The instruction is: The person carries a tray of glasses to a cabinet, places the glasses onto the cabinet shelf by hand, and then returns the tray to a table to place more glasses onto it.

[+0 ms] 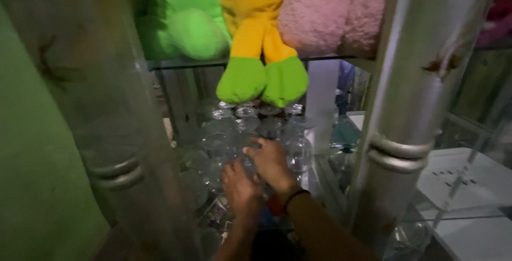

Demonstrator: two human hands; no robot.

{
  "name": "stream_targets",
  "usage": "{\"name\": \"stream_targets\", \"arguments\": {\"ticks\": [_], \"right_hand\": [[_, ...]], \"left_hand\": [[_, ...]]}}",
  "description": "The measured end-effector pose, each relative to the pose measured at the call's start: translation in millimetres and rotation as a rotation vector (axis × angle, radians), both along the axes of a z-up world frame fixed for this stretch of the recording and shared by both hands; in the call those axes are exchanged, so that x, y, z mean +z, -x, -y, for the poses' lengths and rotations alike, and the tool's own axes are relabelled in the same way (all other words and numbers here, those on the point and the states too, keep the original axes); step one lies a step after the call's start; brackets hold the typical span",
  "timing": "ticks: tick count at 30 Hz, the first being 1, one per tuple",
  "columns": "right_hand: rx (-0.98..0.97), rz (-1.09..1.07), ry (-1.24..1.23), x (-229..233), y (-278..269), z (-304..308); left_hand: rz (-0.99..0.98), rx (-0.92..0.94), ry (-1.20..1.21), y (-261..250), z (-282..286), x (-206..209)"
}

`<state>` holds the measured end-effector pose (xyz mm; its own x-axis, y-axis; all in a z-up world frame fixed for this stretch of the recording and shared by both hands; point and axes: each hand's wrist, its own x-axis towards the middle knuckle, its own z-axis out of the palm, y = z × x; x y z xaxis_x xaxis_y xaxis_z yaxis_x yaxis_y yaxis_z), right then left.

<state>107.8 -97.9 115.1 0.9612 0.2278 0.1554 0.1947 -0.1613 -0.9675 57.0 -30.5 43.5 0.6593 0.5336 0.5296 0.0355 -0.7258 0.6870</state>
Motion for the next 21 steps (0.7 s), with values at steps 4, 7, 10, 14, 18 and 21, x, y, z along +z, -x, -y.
{"name": "stream_targets", "arguments": {"ticks": [4, 7, 10, 14, 18, 21], "right_hand": [[0.039, -0.031, 0.021, -2.8, 3.9, 10.3], [0.004, 0.495, 0.150, -2.5, 12.0, 21.5], [-0.199, 0.827, 0.307, 15.2, 24.2, 37.8], [-0.202, 0.558, 1.244, 55.7, 41.7, 56.9], [-0.084, 0.510, 1.471, 72.2, 66.3, 76.0], [-0.289, 0.491, 1.189, 71.0, 79.0, 81.6]], "left_hand": [[-0.011, 0.012, 0.031, 5.1, 3.3, -3.2], [0.122, -0.130, -0.046, 0.8, 20.9, -13.3], [0.089, -0.375, -0.104, -27.5, 60.5, -14.3], [-0.036, -0.498, -0.147, -73.8, 103.1, 9.3], [-0.086, -0.554, -0.150, -96.4, 127.9, 20.1], [-0.105, -0.584, -0.130, -104.7, 141.9, 24.8]]}}
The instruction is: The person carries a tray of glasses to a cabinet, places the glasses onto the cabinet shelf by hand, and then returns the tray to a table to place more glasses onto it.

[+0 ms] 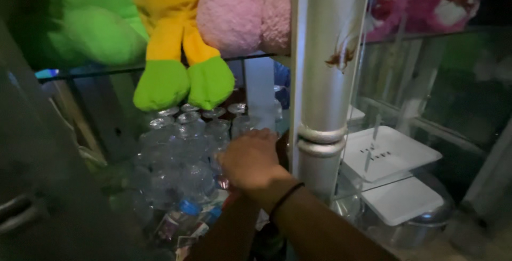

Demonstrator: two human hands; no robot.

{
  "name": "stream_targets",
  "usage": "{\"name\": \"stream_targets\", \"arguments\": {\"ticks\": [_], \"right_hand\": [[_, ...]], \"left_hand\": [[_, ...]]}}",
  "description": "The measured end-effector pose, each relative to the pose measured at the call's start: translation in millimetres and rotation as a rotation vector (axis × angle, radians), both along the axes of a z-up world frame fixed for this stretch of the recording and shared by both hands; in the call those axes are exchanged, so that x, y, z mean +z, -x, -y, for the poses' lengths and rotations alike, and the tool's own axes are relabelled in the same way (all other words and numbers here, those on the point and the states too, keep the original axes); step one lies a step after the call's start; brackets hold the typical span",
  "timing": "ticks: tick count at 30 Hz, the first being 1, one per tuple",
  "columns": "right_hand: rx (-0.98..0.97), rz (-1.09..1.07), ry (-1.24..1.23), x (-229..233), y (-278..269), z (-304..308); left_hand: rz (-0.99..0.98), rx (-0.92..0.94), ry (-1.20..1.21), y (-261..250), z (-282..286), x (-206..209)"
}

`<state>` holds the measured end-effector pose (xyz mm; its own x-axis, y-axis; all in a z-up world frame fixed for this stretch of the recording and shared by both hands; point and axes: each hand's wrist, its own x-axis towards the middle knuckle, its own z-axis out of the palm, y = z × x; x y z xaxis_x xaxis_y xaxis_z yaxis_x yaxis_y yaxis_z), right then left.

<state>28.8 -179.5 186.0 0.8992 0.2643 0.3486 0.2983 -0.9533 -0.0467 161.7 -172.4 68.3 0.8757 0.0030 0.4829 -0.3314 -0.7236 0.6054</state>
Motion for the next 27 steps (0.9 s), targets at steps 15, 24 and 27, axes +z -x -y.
{"name": "stream_targets", "arguments": {"ticks": [15, 24, 27], "right_hand": [[0.004, 0.248, 0.129, 2.6, -16.5, 15.7], [0.032, 0.182, 0.086, 4.6, -9.0, 20.7], [0.058, 0.452, 0.022, 0.6, -15.1, 24.3]], "left_hand": [[-0.020, -0.069, 0.047, 12.5, -1.0, 22.1], [-0.011, -0.069, 0.080, 18.9, -6.9, 39.6], [-0.014, -0.081, 0.083, 25.8, -6.1, 34.1]]}}
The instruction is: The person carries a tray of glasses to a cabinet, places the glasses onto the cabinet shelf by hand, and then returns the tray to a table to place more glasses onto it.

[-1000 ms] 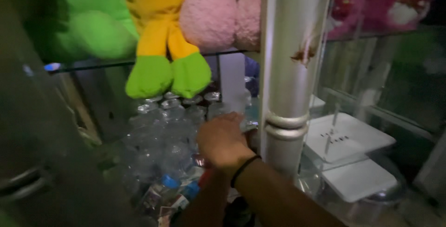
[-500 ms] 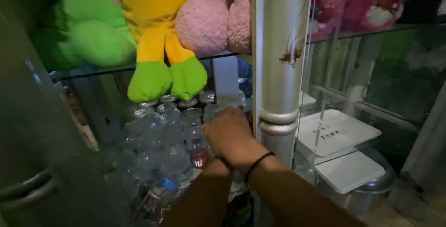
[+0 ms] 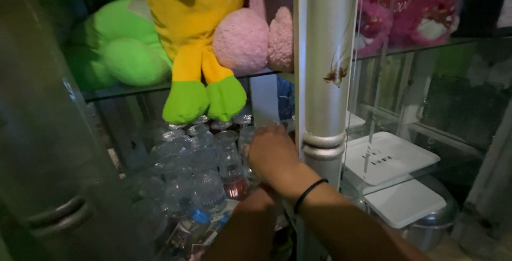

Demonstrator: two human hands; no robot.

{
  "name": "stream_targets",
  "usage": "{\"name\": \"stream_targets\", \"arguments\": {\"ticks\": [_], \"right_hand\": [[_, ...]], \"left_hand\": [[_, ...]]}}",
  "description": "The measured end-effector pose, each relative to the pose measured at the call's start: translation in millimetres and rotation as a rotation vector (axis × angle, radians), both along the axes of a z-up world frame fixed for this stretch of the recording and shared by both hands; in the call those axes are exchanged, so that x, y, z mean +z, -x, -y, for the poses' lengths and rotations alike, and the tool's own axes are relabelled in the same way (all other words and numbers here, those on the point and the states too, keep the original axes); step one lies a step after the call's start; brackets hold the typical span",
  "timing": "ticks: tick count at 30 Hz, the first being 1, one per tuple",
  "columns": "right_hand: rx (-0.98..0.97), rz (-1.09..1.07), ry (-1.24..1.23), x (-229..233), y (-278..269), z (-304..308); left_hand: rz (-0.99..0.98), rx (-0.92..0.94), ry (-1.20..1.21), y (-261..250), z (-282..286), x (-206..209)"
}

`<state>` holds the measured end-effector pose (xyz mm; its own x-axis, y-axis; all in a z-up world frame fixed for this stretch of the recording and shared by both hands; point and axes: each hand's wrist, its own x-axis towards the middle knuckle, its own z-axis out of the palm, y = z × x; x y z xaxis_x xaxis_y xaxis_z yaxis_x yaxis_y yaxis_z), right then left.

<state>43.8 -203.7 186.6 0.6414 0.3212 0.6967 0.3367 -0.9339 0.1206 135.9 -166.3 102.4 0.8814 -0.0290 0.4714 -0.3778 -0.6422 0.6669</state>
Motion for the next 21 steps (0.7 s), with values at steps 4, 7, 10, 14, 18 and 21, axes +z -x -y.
{"name": "stream_targets", "arguments": {"ticks": [4, 7, 10, 14, 18, 21], "right_hand": [[0.049, -0.075, 0.059, 0.0, -3.5, 1.9], [0.037, -0.123, 0.219, 0.4, -7.4, 3.7], [0.048, -0.154, 0.185, 3.9, -15.2, 1.5], [-0.040, -0.385, 0.175, -3.3, -21.6, -3.4], [-0.080, -0.531, -0.054, -24.6, -31.5, -5.8], [-0.116, -0.582, -0.013, -43.4, -37.3, -10.6]], "left_hand": [[-0.002, -0.004, 0.032, 7.6, -11.1, 0.7], [-0.008, -0.008, 0.078, 17.2, -21.9, 1.5], [-0.022, -0.004, 0.142, 30.0, -41.2, 3.3], [-0.042, 0.028, 0.231, 47.8, -67.6, 6.1], [-0.064, 0.058, 0.263, 55.6, -83.7, 3.5], [0.119, 0.130, 0.000, 52.0, -95.3, -8.3]]}}
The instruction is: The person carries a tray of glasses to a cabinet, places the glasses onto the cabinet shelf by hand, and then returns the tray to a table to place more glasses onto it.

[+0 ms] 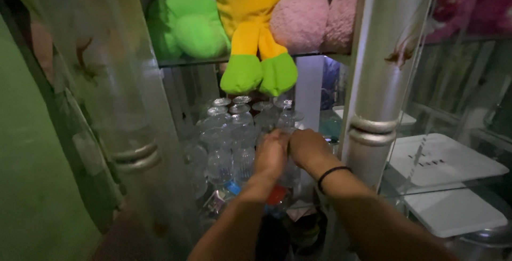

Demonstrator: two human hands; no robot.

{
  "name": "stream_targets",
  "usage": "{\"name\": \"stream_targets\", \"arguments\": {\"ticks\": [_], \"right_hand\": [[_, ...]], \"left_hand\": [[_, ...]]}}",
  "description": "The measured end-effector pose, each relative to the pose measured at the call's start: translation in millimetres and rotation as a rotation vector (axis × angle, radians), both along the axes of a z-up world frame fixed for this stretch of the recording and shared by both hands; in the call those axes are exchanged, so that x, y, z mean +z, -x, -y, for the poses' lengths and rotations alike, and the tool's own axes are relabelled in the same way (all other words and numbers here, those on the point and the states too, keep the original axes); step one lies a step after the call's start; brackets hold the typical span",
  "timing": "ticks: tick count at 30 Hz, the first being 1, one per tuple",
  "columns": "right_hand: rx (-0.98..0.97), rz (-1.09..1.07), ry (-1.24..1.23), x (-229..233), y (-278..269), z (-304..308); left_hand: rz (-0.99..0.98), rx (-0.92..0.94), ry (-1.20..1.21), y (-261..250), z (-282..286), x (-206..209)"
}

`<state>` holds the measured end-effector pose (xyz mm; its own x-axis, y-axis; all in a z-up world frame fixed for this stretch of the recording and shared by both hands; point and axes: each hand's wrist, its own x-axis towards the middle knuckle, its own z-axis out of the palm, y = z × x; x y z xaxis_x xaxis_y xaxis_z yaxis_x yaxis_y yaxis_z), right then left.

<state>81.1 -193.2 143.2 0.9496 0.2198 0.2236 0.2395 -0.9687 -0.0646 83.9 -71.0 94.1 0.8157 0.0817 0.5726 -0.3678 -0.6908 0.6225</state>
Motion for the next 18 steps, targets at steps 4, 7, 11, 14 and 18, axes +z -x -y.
{"name": "stream_targets", "arguments": {"ticks": [4, 7, 11, 14, 18], "right_hand": [[0.030, 0.058, -0.203, -20.5, -9.0, -8.5], [0.049, -0.005, -0.420, -41.3, -20.0, -16.6], [0.185, 0.084, -0.722, -63.7, -37.0, -20.2], [0.217, 0.030, -0.845, -70.1, -38.6, -22.5], [0.240, -0.007, -0.988, -71.9, -39.8, -31.5]], "left_hand": [[0.229, 0.042, -0.142, 4.6, -10.6, -10.5], [0.109, 0.042, -0.160, 12.8, -14.8, -5.5], [0.104, 0.059, -0.238, 20.6, -21.4, -6.0], [0.124, 0.108, -0.313, 22.8, -24.6, -7.4], [0.207, 0.067, -0.314, 34.9, -22.4, -13.3]]}}
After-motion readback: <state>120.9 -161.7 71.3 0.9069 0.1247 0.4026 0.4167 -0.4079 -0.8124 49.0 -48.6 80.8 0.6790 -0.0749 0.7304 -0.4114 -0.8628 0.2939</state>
